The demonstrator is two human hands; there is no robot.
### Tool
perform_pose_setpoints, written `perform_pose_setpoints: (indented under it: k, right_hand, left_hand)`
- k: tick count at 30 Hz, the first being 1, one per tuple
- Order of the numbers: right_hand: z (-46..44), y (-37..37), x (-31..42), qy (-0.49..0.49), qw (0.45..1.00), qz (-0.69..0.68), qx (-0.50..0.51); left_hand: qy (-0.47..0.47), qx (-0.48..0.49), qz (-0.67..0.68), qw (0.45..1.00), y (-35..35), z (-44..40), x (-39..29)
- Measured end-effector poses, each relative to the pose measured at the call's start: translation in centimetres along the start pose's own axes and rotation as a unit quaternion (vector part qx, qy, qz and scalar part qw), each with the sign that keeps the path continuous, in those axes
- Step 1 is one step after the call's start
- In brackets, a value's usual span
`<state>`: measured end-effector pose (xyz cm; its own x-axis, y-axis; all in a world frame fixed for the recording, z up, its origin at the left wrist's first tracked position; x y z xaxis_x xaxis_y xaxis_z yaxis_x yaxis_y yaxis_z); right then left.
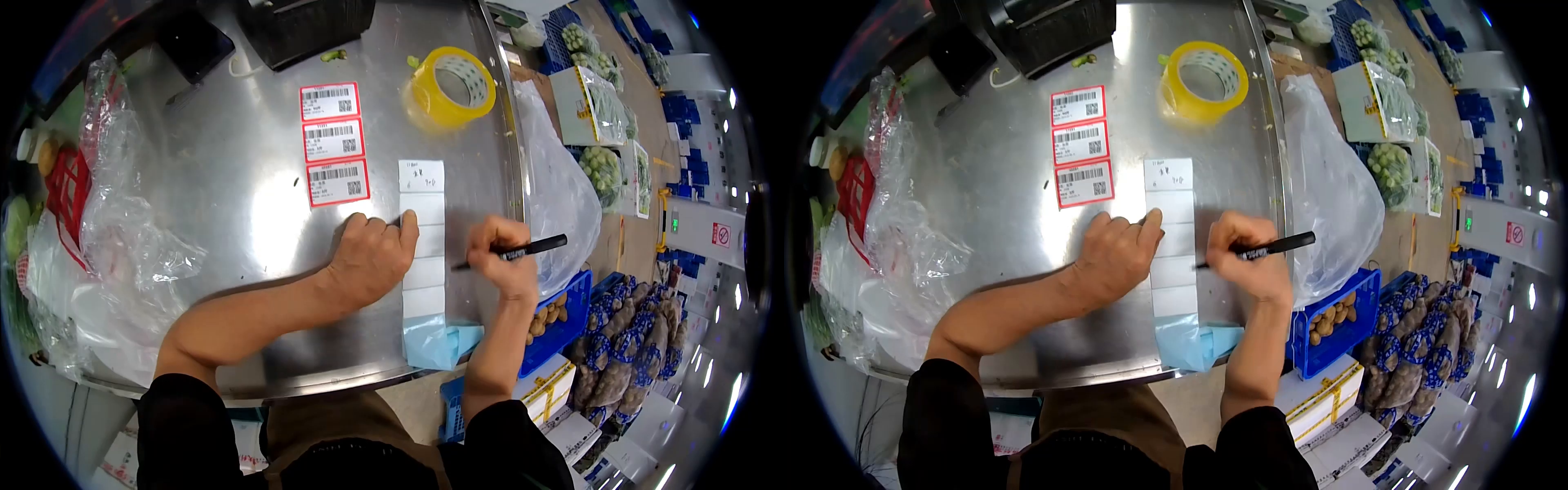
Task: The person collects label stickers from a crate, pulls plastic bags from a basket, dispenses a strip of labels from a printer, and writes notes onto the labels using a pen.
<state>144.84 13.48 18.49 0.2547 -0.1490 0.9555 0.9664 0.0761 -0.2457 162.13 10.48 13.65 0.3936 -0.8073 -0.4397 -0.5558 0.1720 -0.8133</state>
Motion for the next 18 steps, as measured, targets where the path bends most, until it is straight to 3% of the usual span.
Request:
perform_pose_setpoints:
  k: [2, 6, 9, 11, 13, 18]
  right_hand:
    - [0.5, 0.5, 0.8, -0.025, 0.981, 0.085, 0.174]
    - [0.4, 2.1, -0.4, 0.014, 0.940, 0.182, 0.290]
    - [0.5, 0.0, -0.2, 0.020, 0.988, 0.088, 0.124]
    - [0.0, -0.2, -0.6, 0.098, 0.988, 0.115, 0.025]
    - [-0.6, -0.1, -1.6, 0.101, 0.981, 0.164, 0.017]
    - [-1.3, -1.0, -2.8, 0.115, 0.987, 0.082, -0.072]
  left_hand:
    - [-0.004, 0.001, 0.007, 1.000, 0.2, 0.1, -0.2]
    - [-0.016, 0.007, 0.011, 1.000, 0.0, -0.1, 0.0]
    - [-0.016, 0.001, 0.018, 1.000, 0.1, -0.1, 0.0]
    - [-0.014, 0.011, 0.025, 1.000, 0.0, -0.1, 0.0]
    - [-0.015, 0.036, 0.035, 0.999, -0.2, -0.2, -0.1]
    - [-0.009, -0.001, 0.017, 1.000, -0.3, -0.2, -0.1]
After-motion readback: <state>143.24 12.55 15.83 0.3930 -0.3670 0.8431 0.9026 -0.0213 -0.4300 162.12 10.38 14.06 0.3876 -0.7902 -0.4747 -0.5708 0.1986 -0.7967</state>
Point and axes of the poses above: each hand's wrist, its own z-axis away from the middle knuckle, its own y-axis out of the palm, x = y × z, the point moved 4 cm from there along -z, towards the middle knuckle, and after that the axes turned 12 degrees about z, right-handed, at the moved point
